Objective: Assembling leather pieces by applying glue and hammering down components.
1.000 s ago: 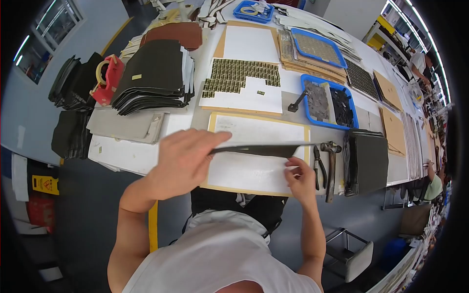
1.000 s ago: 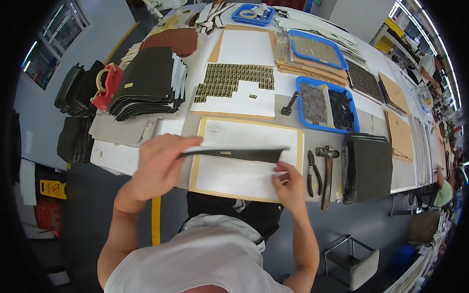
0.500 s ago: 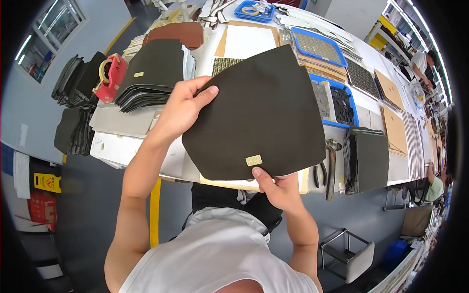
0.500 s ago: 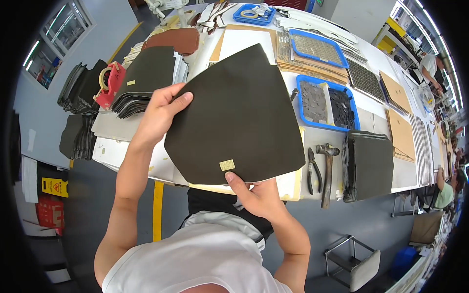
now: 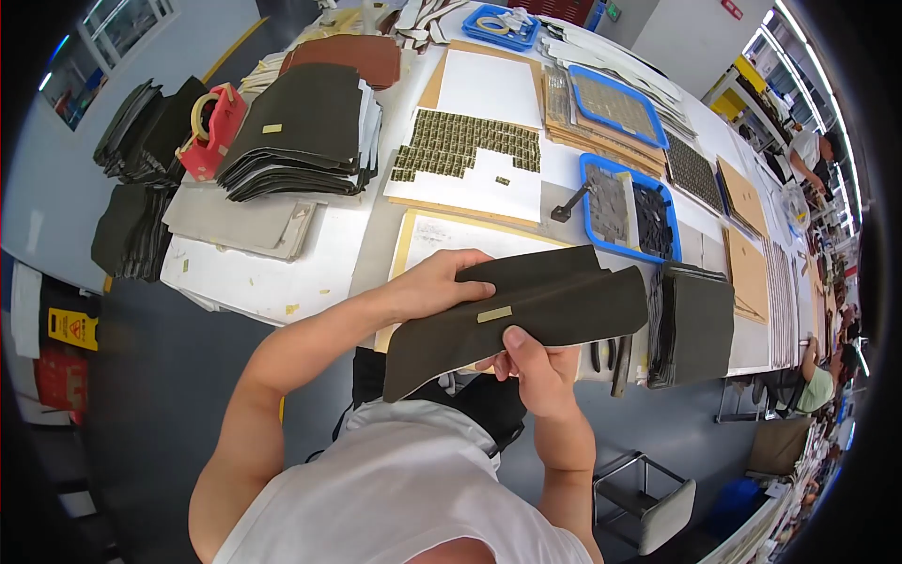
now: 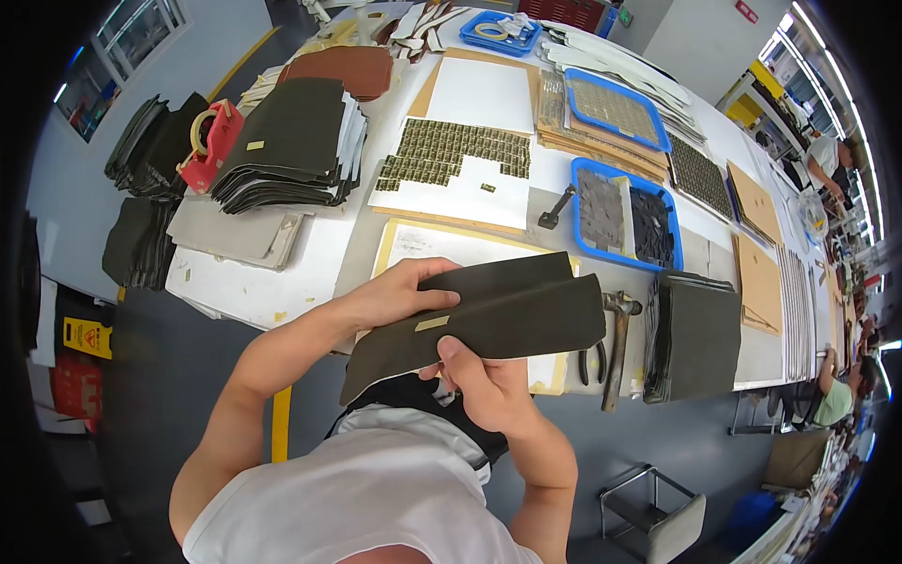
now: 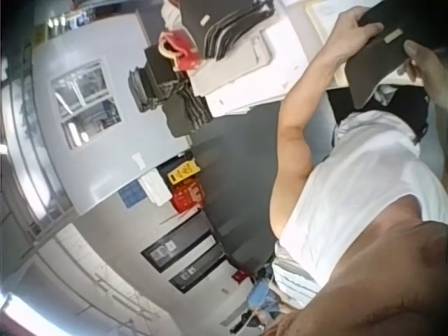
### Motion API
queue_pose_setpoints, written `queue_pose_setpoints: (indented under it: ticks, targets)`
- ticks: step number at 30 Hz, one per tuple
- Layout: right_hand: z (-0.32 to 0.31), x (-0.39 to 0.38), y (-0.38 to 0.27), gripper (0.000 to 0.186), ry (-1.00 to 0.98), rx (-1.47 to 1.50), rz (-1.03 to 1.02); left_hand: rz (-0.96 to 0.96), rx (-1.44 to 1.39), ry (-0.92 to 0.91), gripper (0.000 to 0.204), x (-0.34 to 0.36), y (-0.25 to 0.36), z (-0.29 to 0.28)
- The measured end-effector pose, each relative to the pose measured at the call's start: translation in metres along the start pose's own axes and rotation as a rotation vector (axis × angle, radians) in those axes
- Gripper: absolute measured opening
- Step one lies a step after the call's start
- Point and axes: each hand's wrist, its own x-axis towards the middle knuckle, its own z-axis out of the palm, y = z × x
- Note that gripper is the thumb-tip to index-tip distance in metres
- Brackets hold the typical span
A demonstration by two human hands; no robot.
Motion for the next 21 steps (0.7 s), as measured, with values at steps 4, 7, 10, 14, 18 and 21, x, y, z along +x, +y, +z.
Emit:
queue_pose_setpoints:
  ticks: [4, 7, 10, 14, 18, 21]
  targets:
    - [-0.001, -0.002, 0.004, 0.017, 0.032, 0.028, 0.008, -0.028, 0.018, 0.036, 0.036, -0.001, 0.009, -0.004]
    - [-0.005, -0.004, 0.008, 0.017, 0.008, 0.034, 0.025, 0.008, 0.039, 0.096, 0.036, -0.004, 0.010, -0.013]
    - [-0.010, -0.008, 0.015, 0.016, -0.050, 0.125, -0.012, -0.038, -0.035, 0.152, 0.035, -0.013, 0.026, -0.021]
    - [-0.026, -0.014, 0.026, 0.031, -0.088, -0.110, 0.054, 0.194, 0.076, 0.234, 0.028, -0.023, 0.027, -0.053]
    - [-0.072, 0.021, 0.050, 0.021, -0.207, -0.672, 0.007, 0.450, 0.424, 0.510, 0.022, -0.065, 0.092, -0.091]
    - [-0.096, 0.038, 0.080, 0.029, 0.190, -1.224, -0.053, 0.883, 0.945, 0.968, 0.019, -0.088, 0.139, -0.126]
